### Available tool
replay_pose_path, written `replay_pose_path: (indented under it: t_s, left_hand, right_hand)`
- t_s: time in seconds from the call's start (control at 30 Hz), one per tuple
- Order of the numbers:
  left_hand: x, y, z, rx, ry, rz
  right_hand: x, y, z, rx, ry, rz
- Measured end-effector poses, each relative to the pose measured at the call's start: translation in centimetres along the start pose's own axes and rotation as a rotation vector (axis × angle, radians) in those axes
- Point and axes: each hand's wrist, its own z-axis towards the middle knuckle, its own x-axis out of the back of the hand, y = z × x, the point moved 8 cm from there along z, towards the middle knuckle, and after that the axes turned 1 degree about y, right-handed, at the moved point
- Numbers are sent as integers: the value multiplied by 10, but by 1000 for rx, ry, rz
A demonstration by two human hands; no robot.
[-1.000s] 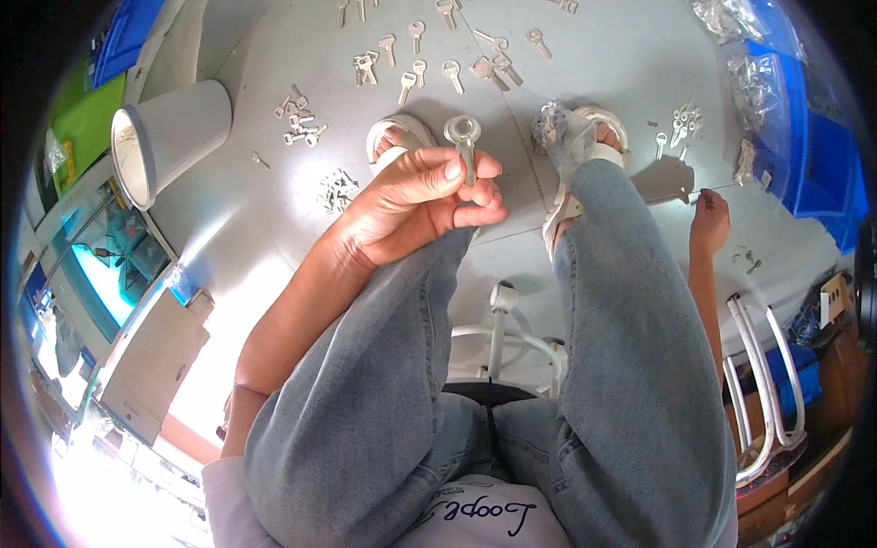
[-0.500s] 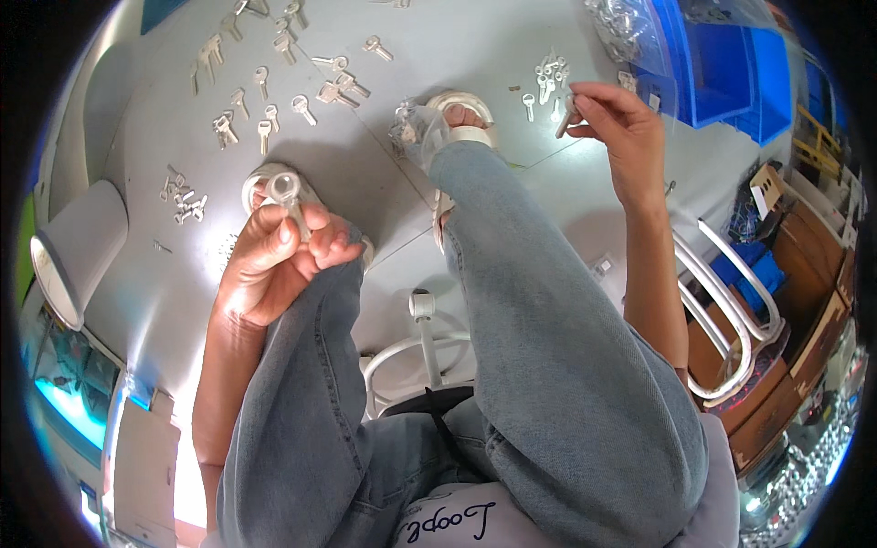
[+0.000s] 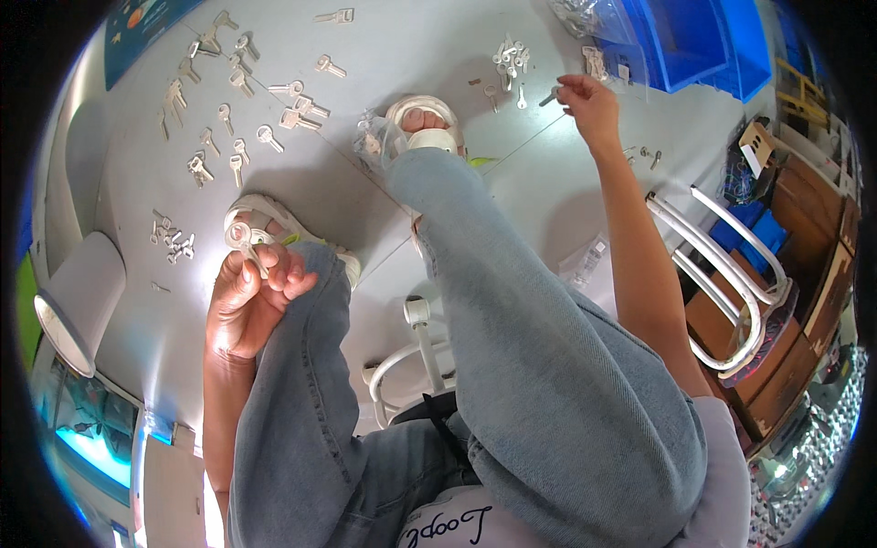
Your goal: The person sits on the floor and sorts metal keys by picking them up from the floor, inspecting them, and placing them into small plastic bags. The person also handles loose keys and organizes them into piles.
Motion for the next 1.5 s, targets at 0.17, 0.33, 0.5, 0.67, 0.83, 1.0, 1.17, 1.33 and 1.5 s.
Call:
replay_pose_path:
  t_s: [0.17,0.33,0.5,0.67,0.83,1.0,1.17,1.33,1.5]
  left_hand:
    - [2,-2,-1,20,39,20]
    - [1,-3,3,17,84,56]
    - [1,-5,6,28,102,85]
    - [-2,-6,7,18,116,103]
    - [0,-6,6,27,118,107]
    - [2,-6,4,22,119,100]
    - [3,-5,4,23,126,87]
    - [4,-6,3,32,121,100]
    - [4,-5,3,23,121,83]
  right_hand:
    - [-15,60,5,-192,-16,-27]
    - [-3,61,12,-32,151,-364]
    - [-16,34,3,72,195,-222]
    - [-61,-7,-35,234,149,-270]
    - [-60,-10,-36,231,178,-334]
    - [-62,-27,-22,385,100,-443]
    - [-82,-41,-10,635,77,-654]
    - [-103,-48,2,789,-8,-864]
    - [-91,-60,20,611,-17,-746]
